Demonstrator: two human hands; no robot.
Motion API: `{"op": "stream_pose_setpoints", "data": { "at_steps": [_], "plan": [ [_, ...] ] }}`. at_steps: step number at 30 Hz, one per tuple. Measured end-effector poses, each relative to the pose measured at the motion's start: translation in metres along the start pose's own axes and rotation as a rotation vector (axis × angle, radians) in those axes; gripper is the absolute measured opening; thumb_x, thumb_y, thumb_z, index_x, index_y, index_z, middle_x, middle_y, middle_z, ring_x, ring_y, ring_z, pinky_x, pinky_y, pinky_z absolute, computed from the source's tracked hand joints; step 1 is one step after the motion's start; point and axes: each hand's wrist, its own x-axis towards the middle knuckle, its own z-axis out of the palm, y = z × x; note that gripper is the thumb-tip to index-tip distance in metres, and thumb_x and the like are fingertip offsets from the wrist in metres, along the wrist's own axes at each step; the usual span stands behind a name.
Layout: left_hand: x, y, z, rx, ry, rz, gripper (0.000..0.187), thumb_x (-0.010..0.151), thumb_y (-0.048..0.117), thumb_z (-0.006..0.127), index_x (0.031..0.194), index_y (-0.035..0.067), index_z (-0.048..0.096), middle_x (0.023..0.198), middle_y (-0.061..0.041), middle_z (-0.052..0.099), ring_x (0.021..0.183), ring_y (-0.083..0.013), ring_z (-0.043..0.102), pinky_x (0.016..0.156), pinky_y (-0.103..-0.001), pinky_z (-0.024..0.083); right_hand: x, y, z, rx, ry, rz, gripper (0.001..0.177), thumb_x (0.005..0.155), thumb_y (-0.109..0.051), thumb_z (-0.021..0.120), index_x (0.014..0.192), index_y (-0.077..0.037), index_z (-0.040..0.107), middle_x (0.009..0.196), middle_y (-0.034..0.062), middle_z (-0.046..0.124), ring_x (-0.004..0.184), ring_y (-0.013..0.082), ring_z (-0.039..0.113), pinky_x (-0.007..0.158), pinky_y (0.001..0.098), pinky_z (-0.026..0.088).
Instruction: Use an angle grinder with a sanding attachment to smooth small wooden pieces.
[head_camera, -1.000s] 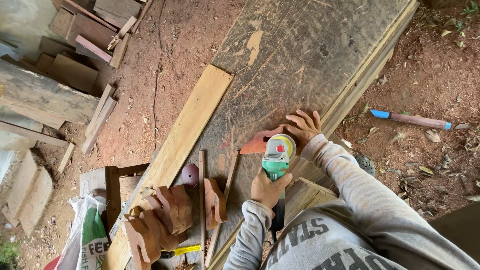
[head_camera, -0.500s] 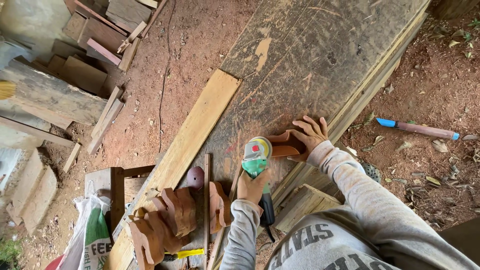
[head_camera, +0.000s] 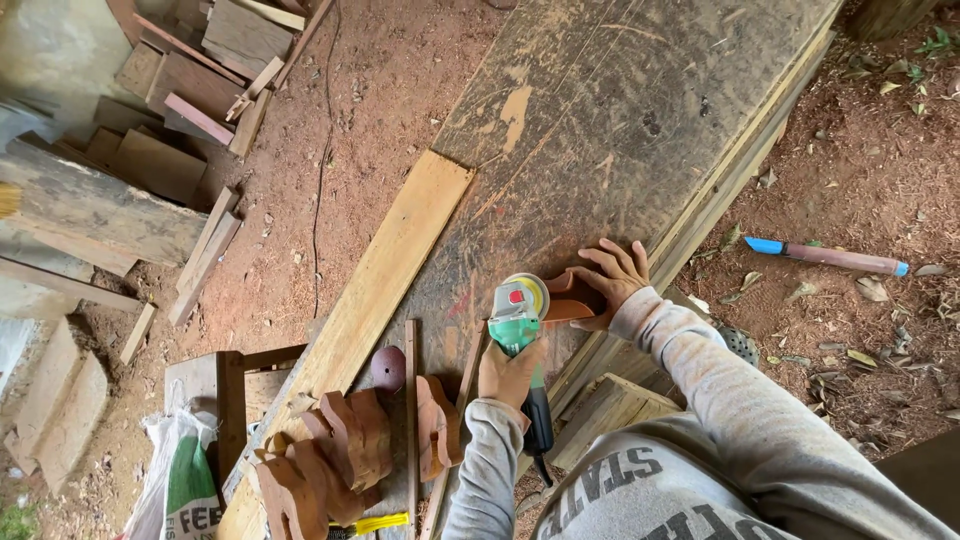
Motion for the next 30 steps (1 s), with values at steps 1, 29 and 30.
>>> {"op": "stream_pose_setpoints", "data": {
  "at_steps": [1,29,30],
  "plan": [
    [0.002,0.003,-0.001,0.01,-0.075,-0.075,0.052,0.08,0.05,0.086,0.088,0.007,0.058,0.069,-0.008,0.055,0.065,-0.0199,0.056,0.059,-0.037,0.041,-0.001,0.0,0.0,0.011,-0.003,0.002,0.1,0.048,-0.078,0.079,0.138,-0.045,0.053,0.159,-0.0145,0.034,0.156,0.021,0.018,0.126,0.0515,-0.005],
    [0.0,0.029,0.0,0.031,-0.183,-0.222,0.06,0.078,0.052,0.082,0.105,0.003,0.06,0.091,-0.019,0.063,0.091,-0.0335,0.064,0.077,-0.05,0.046,0.0,0.005,0.008,0.014,-0.024,-0.005,0.105,0.045,-0.082,0.078,0.14,-0.046,0.051,0.159,-0.0126,0.034,0.156,0.0217,0.017,0.125,0.0559,-0.002],
    [-0.001,0.025,-0.002,0.029,-0.18,-0.224,0.06,0.078,0.052,0.082,0.105,0.003,0.06,0.091,-0.019,0.063,0.091,-0.0335,0.064,0.077,-0.05,0.046,0.0,0.004,0.006,0.014,-0.026,-0.009,0.105,0.045,-0.082,0.078,0.14,-0.046,0.051,0.159,-0.0126,0.034,0.156,0.0217,0.017,0.125,0.0559,-0.002]
  ]
}}
